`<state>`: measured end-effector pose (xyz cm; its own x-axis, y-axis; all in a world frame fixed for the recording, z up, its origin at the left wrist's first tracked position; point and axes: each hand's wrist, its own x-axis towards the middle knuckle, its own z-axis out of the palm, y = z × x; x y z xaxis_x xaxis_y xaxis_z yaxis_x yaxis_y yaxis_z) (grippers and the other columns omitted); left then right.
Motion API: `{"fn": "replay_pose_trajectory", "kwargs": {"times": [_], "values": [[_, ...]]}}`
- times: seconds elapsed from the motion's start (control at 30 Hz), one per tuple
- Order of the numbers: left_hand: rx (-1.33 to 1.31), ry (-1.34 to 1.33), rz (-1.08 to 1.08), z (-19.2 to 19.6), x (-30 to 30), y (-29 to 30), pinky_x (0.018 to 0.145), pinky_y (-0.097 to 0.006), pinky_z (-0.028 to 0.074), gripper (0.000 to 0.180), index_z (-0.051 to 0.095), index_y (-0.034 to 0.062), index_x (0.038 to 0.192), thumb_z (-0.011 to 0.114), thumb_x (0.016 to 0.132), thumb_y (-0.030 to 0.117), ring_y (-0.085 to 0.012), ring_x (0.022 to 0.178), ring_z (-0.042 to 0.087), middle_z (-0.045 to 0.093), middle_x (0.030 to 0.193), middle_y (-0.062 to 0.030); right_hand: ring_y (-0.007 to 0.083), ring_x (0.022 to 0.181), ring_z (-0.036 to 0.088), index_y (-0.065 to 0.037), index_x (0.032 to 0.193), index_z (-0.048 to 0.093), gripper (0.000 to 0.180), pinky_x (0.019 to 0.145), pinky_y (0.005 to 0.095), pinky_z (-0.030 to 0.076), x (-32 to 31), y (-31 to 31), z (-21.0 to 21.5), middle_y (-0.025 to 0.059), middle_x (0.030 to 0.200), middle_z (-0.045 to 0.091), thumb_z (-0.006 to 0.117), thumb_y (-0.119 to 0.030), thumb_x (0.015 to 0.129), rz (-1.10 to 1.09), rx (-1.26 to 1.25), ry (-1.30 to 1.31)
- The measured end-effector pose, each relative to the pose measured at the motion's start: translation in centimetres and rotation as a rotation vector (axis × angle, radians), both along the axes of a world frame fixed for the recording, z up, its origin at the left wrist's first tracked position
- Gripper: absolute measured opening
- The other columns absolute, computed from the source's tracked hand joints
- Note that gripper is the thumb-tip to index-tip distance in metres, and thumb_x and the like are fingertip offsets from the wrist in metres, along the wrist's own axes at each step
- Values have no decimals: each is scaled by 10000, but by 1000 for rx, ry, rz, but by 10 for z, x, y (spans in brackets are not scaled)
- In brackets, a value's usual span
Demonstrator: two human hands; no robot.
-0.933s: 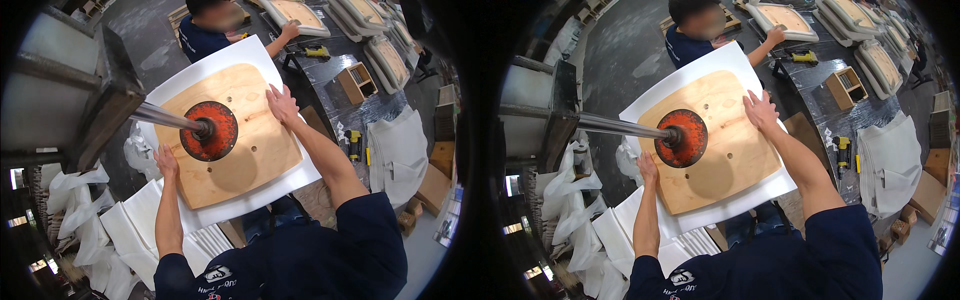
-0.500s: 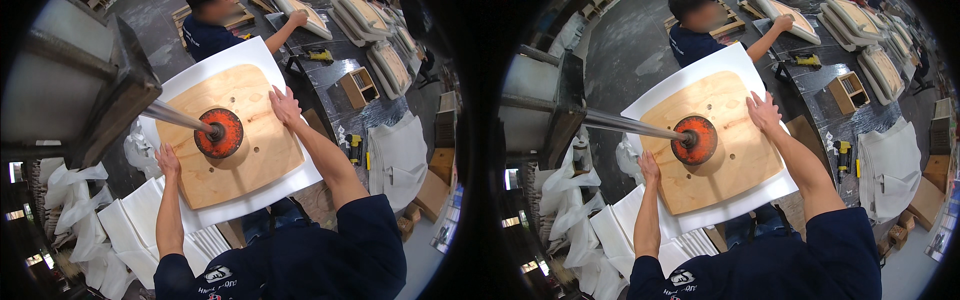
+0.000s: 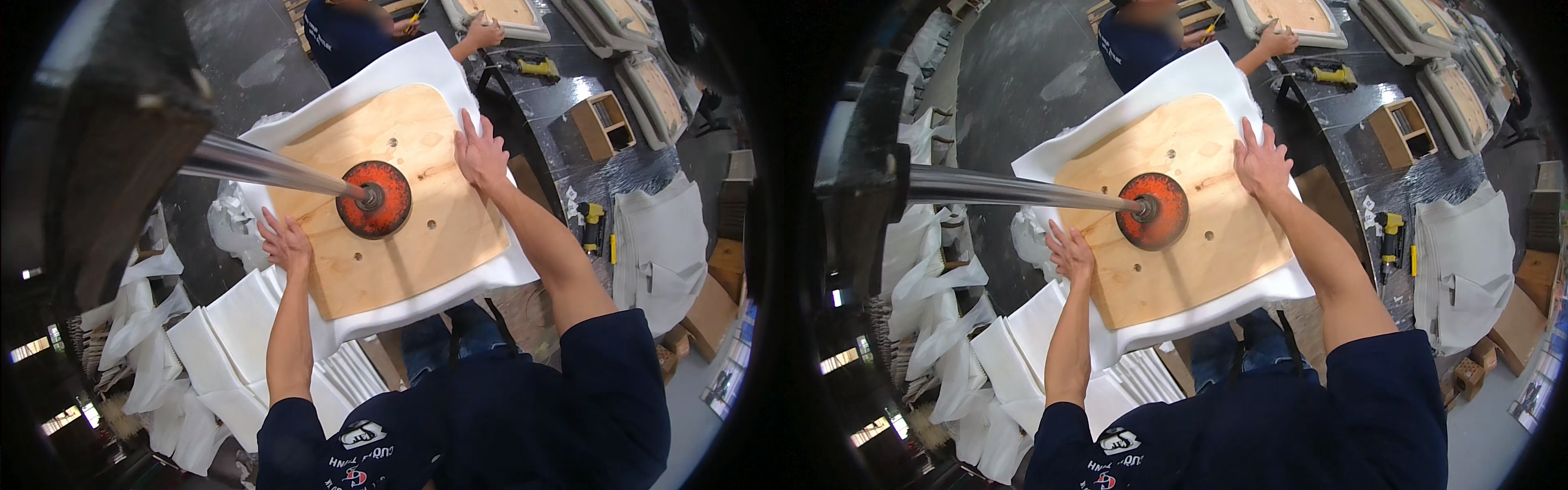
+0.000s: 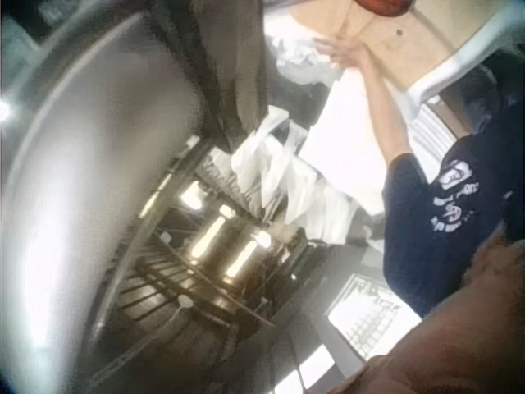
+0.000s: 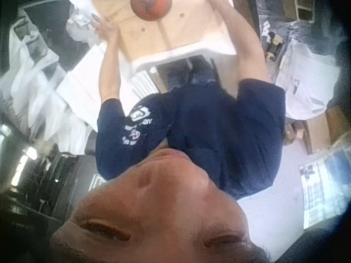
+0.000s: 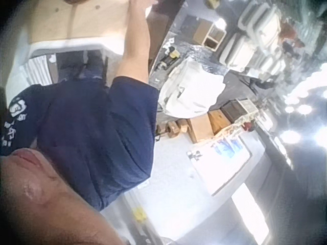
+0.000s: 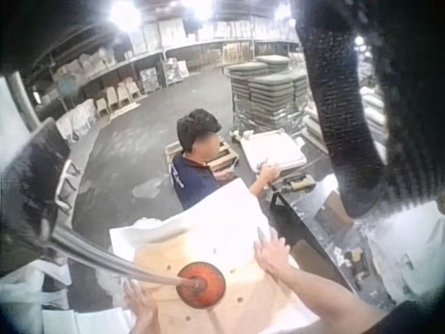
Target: The person covers a wooden chair base with white fabric, pulls the fabric taut, and secures it using a staple gun. They repeatedly adjust the fabric and apply staples along the edges to attach the material to the wood.
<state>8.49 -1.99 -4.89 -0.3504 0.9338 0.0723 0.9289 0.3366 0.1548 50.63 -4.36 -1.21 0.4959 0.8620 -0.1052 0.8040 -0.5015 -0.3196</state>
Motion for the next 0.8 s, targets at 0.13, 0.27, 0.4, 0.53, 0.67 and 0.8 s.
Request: {"fn": "replay_pose_trajectory", "kwargs": {"times": [0.13, 0.27, 0.4, 0.53, 0.67, 0.8], "values": [[14, 131, -7, -8, 4, -2, 947, -631, 419, 623, 246, 287, 1597, 447, 1026, 435, -450, 1259, 451, 279, 1612, -154, 453, 1114, 550, -354, 1559, 345, 556, 893, 602, 453, -6, 0, -9, 153, 1577, 342, 429, -454, 1019, 28, 24, -103], [5, 167, -29, -7, 9, 2, 944, -619, 419, 625, 276, 280, 1587, 472, 1007, 406, -454, 1258, 442, 279, 1607, -170, 433, 1066, 563, -363, 1541, 377, 552, 838, 583, 470, -9, -3, -18, 156, 1557, 367, 475, -419, 1000, 38, 83, -176], [25, 155, -57, -12, 6, 5, 966, -640, 395, 607, 277, 304, 1585, 453, 1015, 417, -467, 1276, 421, 262, 1611, -177, 417, 1035, 568, -366, 1521, 413, 548, 807, 576, 478, -12, -5, -25, 156, 1543, 384, 508, -396, 982, 35, 137, -228], [12, 138, -71, -13, 9, 9, 991, -653, 374, 595, 278, 317, 1584, 440, 1020, 413, -472, 1299, 400, 244, 1617, -181, 411, 1013, 574, -364, 1501, 443, 540, 786, 569, 485, -12, -8, -26, 153, 1530, 404, 525, -388, 968, 20, 166, -281], [26, 209, -84, -14, 9, 8, 940, -630, 407, 600, 312, 277, 1571, 468, 1001, 386, -453, 1256, 433, 270, 1598, -203, 407, 1012, 579, -366, 1486, 463, 532, 782, 563, 491, -15, -10, -27, 151, 1517, 422, 530, -387, 959, 14, 186, -295], [51, 215, -102, -15, 6, 9, 942, -629, 408, 599, 342, 270, 1559, 484, 989, 382, -451, 1250, 441, 269, 1597, -203, 394, 1022, 579, -375, 1482, 471, 533, 789, 561, 486, -18, -11, -33, 144, 1513, 433, 532, -390, 953, -4, 199, -337]]}}
